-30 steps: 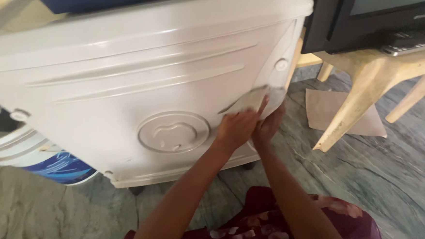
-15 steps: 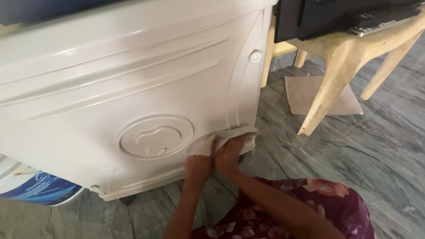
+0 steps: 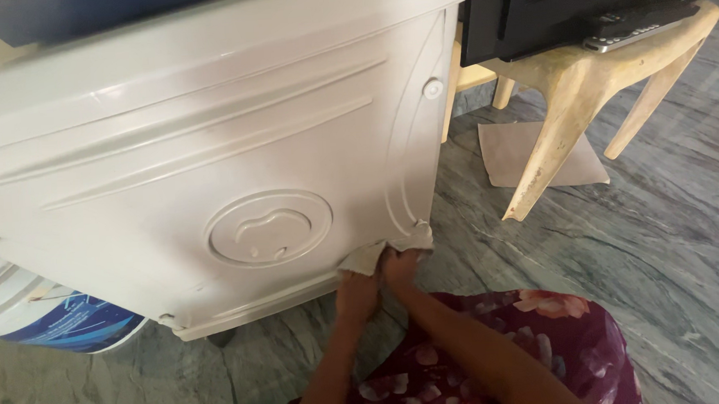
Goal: The person wipes the front surface of a white chest freezer with a cloth. They repeatedly rub the lower panel and the central emblem area, then move to the top edge and sides, continuing to wipe the exterior.
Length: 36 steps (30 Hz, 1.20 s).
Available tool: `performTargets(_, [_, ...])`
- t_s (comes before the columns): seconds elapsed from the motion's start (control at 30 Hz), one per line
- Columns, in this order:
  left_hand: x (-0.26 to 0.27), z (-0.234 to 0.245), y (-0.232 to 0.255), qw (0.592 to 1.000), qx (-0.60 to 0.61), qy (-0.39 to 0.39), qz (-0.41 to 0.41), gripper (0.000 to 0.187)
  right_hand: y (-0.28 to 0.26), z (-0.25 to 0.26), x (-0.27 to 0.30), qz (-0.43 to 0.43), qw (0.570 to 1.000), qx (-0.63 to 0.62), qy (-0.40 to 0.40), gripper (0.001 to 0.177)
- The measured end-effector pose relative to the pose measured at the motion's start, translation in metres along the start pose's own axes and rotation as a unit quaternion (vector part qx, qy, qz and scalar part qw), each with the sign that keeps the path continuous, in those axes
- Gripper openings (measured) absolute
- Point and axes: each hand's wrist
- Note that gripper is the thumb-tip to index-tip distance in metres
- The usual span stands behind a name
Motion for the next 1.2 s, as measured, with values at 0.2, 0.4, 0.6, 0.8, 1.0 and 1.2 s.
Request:
performTargets(0.2, [-0.005,0.011,0.019,0.986,0.085,0.136,-0.034,0.078,0.02,0.053,-0.068,0.246,0.96,0.107,-0.077,0.054])
performTargets(0.4, [0.0,0.023,0.018,0.984,0.081,0.155,-0.025,0.079,0.025,0.026,-0.041,0.04,0.991,0.13,-0.016,0.053])
performTargets(0.6, [0.018,0.014,-0.01,0.99,-0.009,0.139,-0.011,0.068,-0.007,-0.015,-0.014,-0.122,0.96,0.213,-0.134,0.041])
performTargets(0.8, [0.016,0.033,-0.017,0.963,0.055,0.249,0.083,0.07,-0.102,-0.035,0.001,-0.06,0.982,0.037,-0.178,0.039])
performTargets(1.0, [-0.004,0.092,0.012,0.934,0.207,0.286,0.058,0.081,-0.186,-0.012,-0.054,0.068,0.991,0.054,-0.099,0.045])
performTargets(1.2, [-0.011,0.152,0.012,0.893,0.27,0.36,0.026,0.087,-0.242,0.03,-0.11,0.448,0.867,0.209,-0.071,0.066])
Point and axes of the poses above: each hand's wrist, its own x-axis away from the middle knuckle, its own z-axis out of the back of the hand, y = z × x, and after that the axes turned 3 degrees about y, right-handed
